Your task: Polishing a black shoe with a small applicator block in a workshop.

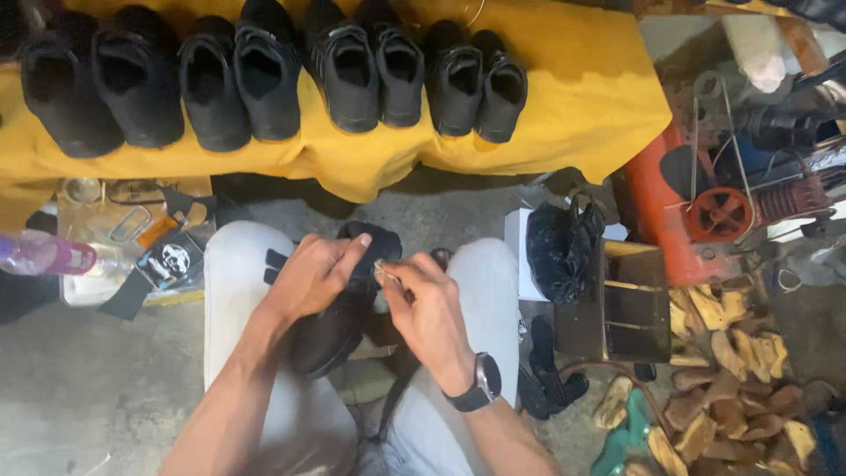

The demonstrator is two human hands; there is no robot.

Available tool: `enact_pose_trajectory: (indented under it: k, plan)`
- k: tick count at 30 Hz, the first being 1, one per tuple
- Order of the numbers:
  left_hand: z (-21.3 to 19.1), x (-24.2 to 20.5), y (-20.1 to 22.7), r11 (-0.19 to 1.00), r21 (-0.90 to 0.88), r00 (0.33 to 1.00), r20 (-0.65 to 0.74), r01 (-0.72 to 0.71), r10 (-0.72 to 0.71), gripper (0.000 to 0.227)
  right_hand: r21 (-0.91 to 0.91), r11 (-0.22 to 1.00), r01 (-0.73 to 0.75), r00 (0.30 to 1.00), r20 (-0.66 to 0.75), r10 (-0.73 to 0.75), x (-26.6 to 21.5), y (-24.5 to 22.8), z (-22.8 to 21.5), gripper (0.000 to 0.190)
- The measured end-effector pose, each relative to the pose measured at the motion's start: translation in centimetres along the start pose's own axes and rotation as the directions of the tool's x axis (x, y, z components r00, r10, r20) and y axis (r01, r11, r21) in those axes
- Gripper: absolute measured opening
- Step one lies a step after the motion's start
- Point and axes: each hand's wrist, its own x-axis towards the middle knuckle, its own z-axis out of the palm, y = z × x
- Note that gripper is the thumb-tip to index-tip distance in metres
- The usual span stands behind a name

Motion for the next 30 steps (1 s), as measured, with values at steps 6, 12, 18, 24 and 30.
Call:
enact_pose_trajectory:
  k: [6,12,18,24,30]
  plan:
    - [0.9,-0.7,-0.6,0.997,-0.065,0.999,0.016,-0.043,0.044,0.062,0.058,0.996,0.068,0.987,-0.149,-0.058,0.6,1.2,-0.5,0.010]
    - [0.0,-0.3,-0.1,0.996,-0.089,1.000,-0.002,-0.023,0.023,0.061,0.068,0.994,0.090,0.996,-0.019,-0.089,0.5,1.2,-0.7,0.008]
    - [1.0,0.3,-2.1,0.994,-0.106,0.999,0.034,-0.008,0.011,0.061,0.062,0.996,0.057,0.991,-0.122,-0.049,1.7,0.7,-0.8,0.013]
    - [0.4,-0.8,-1.8,0.993,-0.111,0.999,-0.016,0.032,-0.035,0.059,0.066,0.995,0.071,0.992,-0.105,-0.064,-2.2,-0.7,1.1,0.018]
    - [0.1,-0.8,-2.1,0.971,-0.208,0.991,-0.039,0.121,-0.132,0.063,0.189,0.977,0.104,0.992,-0.086,-0.089,-4.9,-2.1,1.6,0.018]
